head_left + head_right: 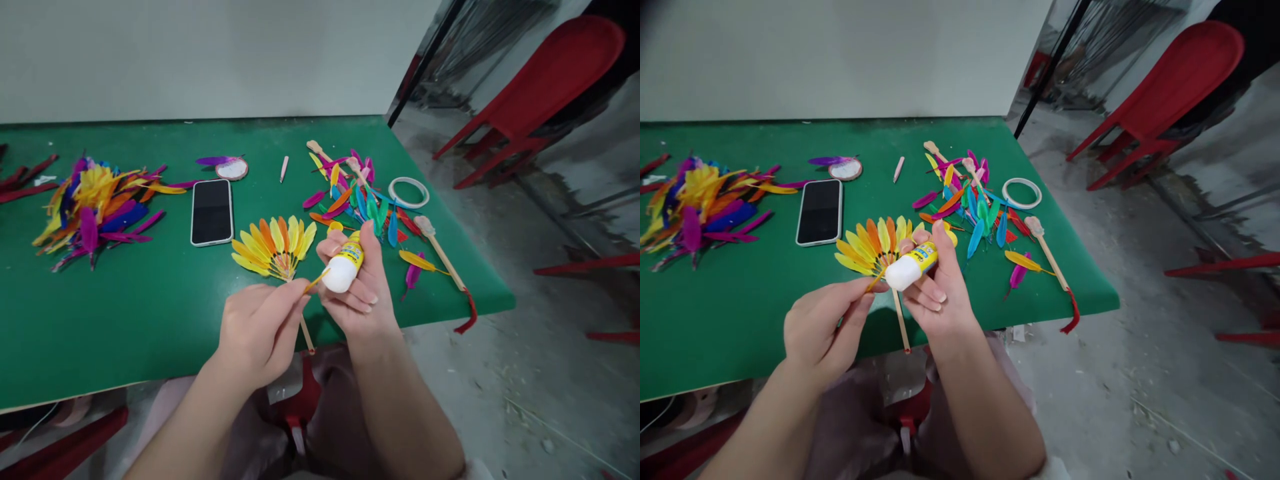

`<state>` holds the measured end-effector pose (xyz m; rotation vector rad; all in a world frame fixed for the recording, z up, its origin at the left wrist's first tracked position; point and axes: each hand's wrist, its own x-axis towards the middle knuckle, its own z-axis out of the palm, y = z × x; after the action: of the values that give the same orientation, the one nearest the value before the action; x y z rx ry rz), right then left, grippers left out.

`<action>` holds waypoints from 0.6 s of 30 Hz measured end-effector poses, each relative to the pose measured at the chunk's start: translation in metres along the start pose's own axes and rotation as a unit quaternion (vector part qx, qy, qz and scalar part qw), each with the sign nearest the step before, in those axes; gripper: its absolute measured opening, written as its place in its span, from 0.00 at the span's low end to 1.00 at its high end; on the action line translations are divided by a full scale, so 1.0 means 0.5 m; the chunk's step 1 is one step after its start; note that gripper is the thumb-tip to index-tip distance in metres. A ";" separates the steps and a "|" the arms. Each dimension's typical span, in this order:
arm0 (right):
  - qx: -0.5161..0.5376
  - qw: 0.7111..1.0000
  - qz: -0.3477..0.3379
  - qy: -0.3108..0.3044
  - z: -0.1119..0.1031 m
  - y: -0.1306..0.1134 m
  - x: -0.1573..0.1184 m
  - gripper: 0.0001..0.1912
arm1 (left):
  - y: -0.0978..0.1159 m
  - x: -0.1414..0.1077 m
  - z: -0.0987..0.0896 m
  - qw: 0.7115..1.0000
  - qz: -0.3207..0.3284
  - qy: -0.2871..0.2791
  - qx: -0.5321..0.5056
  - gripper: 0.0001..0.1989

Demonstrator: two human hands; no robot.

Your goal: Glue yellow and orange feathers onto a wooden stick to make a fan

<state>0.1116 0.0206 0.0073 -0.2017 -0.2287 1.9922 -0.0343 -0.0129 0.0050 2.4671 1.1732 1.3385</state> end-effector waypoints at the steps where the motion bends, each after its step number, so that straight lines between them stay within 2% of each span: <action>1: 0.005 1.000 0.004 0.003 0.000 0.002 0.001 0.17 | 0.000 0.000 0.000 1.000 0.000 -0.001 0.002 0.08; 8: 0.014 0.999 0.002 0.045 0.006 0.004 0.003 0.22 | -0.007 -0.003 0.005 0.999 0.028 -0.004 0.022 0.08; 13: 0.013 0.998 0.008 0.057 0.011 0.003 0.002 0.21 | -0.011 -0.004 0.008 0.998 0.062 0.006 0.032 0.08; 18: 0.012 0.997 0.007 0.072 0.013 0.006 0.004 0.22 | -0.015 -0.006 0.011 0.997 0.051 0.031 0.043 0.07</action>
<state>0.1066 0.0209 0.0126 -0.3304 -0.1122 1.9828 -0.0354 -0.0084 -0.0034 2.5947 1.1555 1.4305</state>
